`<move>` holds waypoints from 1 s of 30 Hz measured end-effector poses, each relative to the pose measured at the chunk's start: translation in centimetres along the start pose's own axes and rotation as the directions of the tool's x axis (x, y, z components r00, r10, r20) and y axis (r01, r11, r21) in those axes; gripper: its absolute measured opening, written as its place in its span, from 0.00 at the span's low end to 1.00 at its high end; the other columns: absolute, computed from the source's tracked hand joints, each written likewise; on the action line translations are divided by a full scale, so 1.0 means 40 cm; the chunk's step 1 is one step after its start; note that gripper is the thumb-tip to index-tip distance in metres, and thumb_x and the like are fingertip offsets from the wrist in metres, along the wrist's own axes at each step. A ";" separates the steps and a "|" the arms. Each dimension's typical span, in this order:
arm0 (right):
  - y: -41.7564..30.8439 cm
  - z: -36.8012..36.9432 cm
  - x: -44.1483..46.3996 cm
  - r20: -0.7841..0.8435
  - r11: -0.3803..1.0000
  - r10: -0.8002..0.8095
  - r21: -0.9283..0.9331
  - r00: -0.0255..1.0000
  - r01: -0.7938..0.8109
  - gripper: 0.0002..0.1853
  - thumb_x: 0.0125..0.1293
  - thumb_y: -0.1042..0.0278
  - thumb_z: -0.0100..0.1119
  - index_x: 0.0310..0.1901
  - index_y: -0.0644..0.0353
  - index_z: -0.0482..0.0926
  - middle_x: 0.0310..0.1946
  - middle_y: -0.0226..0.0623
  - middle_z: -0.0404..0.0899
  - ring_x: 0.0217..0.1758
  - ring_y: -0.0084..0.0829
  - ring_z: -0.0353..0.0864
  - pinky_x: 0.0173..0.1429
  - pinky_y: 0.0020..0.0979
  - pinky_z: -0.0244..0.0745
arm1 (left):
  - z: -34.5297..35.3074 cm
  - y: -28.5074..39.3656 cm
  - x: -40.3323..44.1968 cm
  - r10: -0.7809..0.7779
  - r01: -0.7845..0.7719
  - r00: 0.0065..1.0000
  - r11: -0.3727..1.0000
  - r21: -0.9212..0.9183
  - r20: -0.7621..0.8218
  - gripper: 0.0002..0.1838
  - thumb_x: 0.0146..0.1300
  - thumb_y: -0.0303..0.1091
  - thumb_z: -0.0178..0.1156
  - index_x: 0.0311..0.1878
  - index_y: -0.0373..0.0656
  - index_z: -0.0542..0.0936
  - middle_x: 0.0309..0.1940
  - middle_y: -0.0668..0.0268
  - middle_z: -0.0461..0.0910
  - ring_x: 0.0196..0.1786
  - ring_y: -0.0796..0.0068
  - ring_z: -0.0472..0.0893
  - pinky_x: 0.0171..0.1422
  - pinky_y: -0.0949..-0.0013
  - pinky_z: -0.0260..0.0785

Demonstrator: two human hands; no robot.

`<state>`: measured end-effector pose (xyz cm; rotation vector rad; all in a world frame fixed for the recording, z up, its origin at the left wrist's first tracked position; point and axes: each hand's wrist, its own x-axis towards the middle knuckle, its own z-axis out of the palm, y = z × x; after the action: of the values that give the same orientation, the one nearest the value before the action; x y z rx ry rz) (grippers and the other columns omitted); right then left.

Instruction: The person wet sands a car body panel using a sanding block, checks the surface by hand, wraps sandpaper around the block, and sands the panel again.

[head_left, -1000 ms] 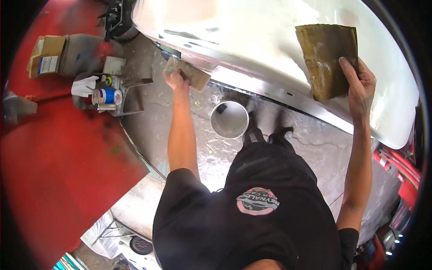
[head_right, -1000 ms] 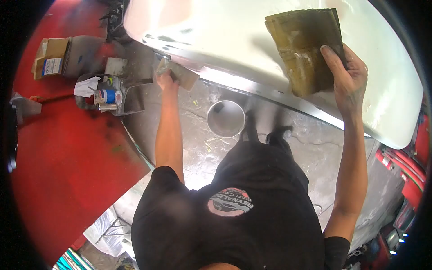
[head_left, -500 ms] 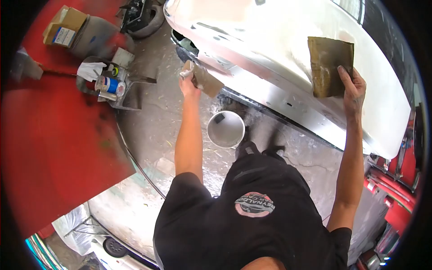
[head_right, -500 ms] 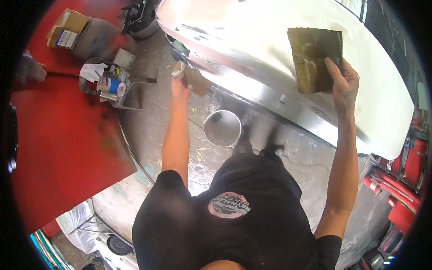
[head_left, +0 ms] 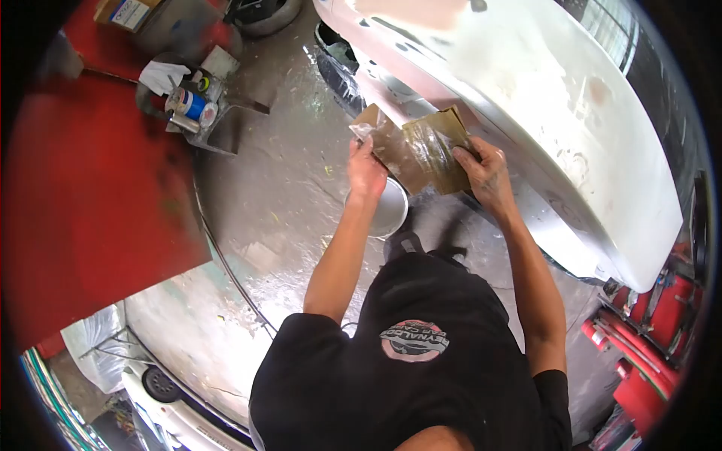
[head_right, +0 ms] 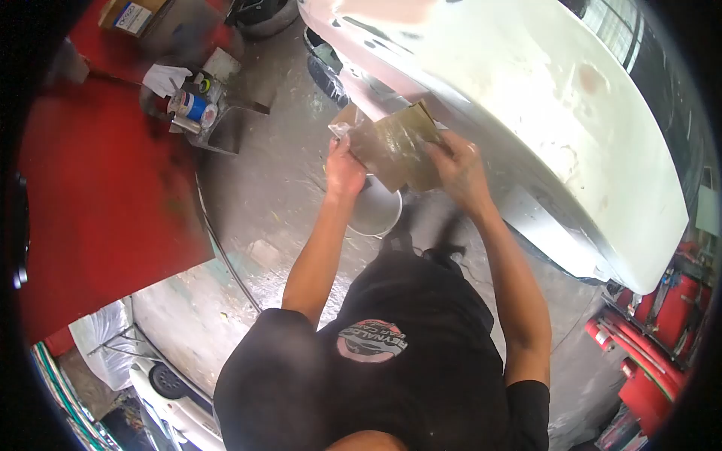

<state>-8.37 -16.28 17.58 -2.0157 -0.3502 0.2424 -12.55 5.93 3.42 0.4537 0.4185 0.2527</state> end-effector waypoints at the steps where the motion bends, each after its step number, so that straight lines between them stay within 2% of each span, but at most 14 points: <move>1: 0.006 0.017 0.008 0.002 1.000 -0.012 0.018 1.000 0.012 0.11 0.74 0.68 0.61 0.46 0.69 0.82 0.30 0.29 0.80 0.35 0.19 0.73 0.42 0.28 0.71 | 0.001 0.002 -0.007 -0.001 0.001 1.000 1.000 -0.006 0.008 0.18 0.80 0.30 0.50 0.69 0.47 0.69 0.63 0.62 0.78 0.67 0.60 0.77 0.74 0.48 0.68; 6: -0.018 0.032 0.047 0.099 0.997 -0.031 0.078 0.995 0.023 0.12 0.73 0.65 0.63 0.43 0.69 0.81 0.30 0.27 0.79 0.36 0.18 0.71 0.40 0.28 0.70 | 0.041 0.023 -0.059 -0.042 0.042 0.999 0.998 -0.042 -0.002 0.18 0.82 0.33 0.48 0.71 0.48 0.69 0.64 0.63 0.77 0.67 0.62 0.76 0.75 0.51 0.68; 8: -0.035 0.041 0.058 0.151 0.989 -0.012 0.149 0.989 -0.011 0.12 0.73 0.64 0.63 0.42 0.68 0.80 0.30 0.27 0.78 0.35 0.18 0.71 0.40 0.28 0.70 | 0.044 0.024 -0.073 -0.074 0.079 0.995 0.993 -0.091 0.062 0.18 0.82 0.34 0.48 0.71 0.49 0.69 0.64 0.63 0.77 0.68 0.63 0.76 0.75 0.53 0.67; 11: 0.029 0.073 0.087 0.172 0.998 0.055 -0.002 0.984 -0.056 0.11 0.72 0.65 0.63 0.42 0.67 0.81 0.28 0.29 0.77 0.35 0.19 0.72 0.41 0.28 0.71 | 0.075 0.034 -0.108 -0.076 0.085 0.993 0.991 -0.105 0.091 0.16 0.82 0.35 0.49 0.68 0.46 0.71 0.62 0.64 0.79 0.64 0.64 0.79 0.72 0.53 0.71; 14: 0.000 0.077 0.078 0.063 0.996 -0.056 -0.068 0.996 0.060 0.10 0.72 0.66 0.63 0.43 0.67 0.83 0.26 0.36 0.78 0.33 0.25 0.76 0.41 0.31 0.74 | 0.059 0.019 -0.109 -0.012 0.015 0.999 0.999 -0.048 0.045 0.15 0.83 0.34 0.50 0.67 0.45 0.71 0.60 0.64 0.80 0.62 0.65 0.81 0.70 0.53 0.73; 17: -0.006 0.071 0.075 -0.045 0.907 -0.383 -0.207 0.923 0.366 0.13 0.72 0.67 0.61 0.51 0.66 0.84 0.32 0.45 0.82 0.34 0.37 0.81 0.45 0.34 0.77 | 0.053 0.020 -0.130 0.034 -0.035 0.999 0.998 -0.057 -0.021 0.15 0.83 0.35 0.49 0.67 0.46 0.70 0.60 0.64 0.80 0.61 0.66 0.81 0.69 0.55 0.74; 20: -0.049 0.080 0.048 0.060 0.720 -0.530 -0.496 0.846 0.486 0.20 0.71 0.67 0.61 0.62 0.62 0.81 0.48 0.45 0.84 0.40 0.46 0.82 0.48 0.37 0.80 | 0.101 0.024 -0.168 0.048 -0.052 0.995 0.998 -0.035 -0.092 0.15 0.84 0.36 0.49 0.68 0.47 0.70 0.60 0.64 0.80 0.62 0.65 0.80 0.70 0.56 0.73; 21: -0.056 0.101 0.026 0.146 0.696 -0.490 -0.527 0.859 0.487 0.22 0.70 0.67 0.62 0.64 0.61 0.79 0.52 0.46 0.82 0.44 0.47 0.81 0.50 0.39 0.80 | 0.116 0.016 -0.185 0.053 -0.056 0.991 0.998 -0.016 -0.122 0.15 0.84 0.37 0.49 0.68 0.47 0.69 0.60 0.63 0.79 0.62 0.65 0.80 0.71 0.57 0.73; 23: -0.053 0.148 -0.019 0.307 0.640 -0.395 -0.584 0.866 0.499 0.28 0.68 0.66 0.64 0.69 0.60 0.75 0.60 0.46 0.77 0.51 0.48 0.80 0.54 0.42 0.79 | 0.132 -0.031 -0.197 0.126 -0.131 0.990 0.987 -0.093 -0.057 0.16 0.84 0.38 0.49 0.68 0.47 0.69 0.60 0.62 0.79 0.63 0.64 0.79 0.72 0.57 0.72; 24: -0.041 0.152 -0.034 0.307 0.590 -0.478 -0.582 0.823 0.559 0.29 0.66 0.66 0.64 0.69 0.59 0.74 0.61 0.47 0.75 0.52 0.50 0.79 0.55 0.44 0.78 | 0.150 -0.039 -0.205 0.166 -0.167 0.986 0.977 -0.129 -0.021 0.16 0.84 0.39 0.49 0.68 0.47 0.69 0.60 0.61 0.79 0.64 0.63 0.79 0.72 0.57 0.72; 26: -0.017 0.153 -0.055 0.304 0.479 -0.625 -0.577 0.719 0.661 0.30 0.64 0.66 0.65 0.68 0.58 0.73 0.64 0.50 0.72 0.54 0.53 0.76 0.55 0.48 0.76 | 0.162 -0.032 -0.231 0.128 -0.111 0.987 0.981 -0.158 0.100 0.16 0.84 0.39 0.49 0.68 0.46 0.69 0.59 0.61 0.79 0.65 0.63 0.78 0.72 0.57 0.72; 28: -0.027 0.120 -0.065 0.372 0.499 -0.592 -0.526 0.715 0.688 0.31 0.64 0.65 0.68 0.68 0.60 0.75 0.66 0.51 0.71 0.58 0.54 0.75 0.62 0.50 0.73 | 0.171 -0.044 -0.261 0.121 -0.059 0.972 0.957 -0.283 0.204 0.21 0.83 0.37 0.48 0.73 0.42 0.66 0.63 0.56 0.77 0.64 0.63 0.79 0.70 0.58 0.73; 30: -0.013 0.082 -0.084 0.415 0.549 -0.571 -0.449 0.709 0.705 0.31 0.64 0.64 0.70 0.68 0.61 0.76 0.66 0.51 0.71 0.61 0.54 0.74 0.66 0.50 0.71 | 0.191 -0.069 -0.298 0.203 -0.201 0.977 0.979 -0.046 0.058 0.18 0.82 0.33 0.51 0.69 0.41 0.69 0.60 0.59 0.79 0.62 0.65 0.80 0.68 0.59 0.74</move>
<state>-12.63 -14.50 16.64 -2.2849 -1.4450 -0.1425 -19.33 -3.17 12.33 0.4643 0.3058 0.4420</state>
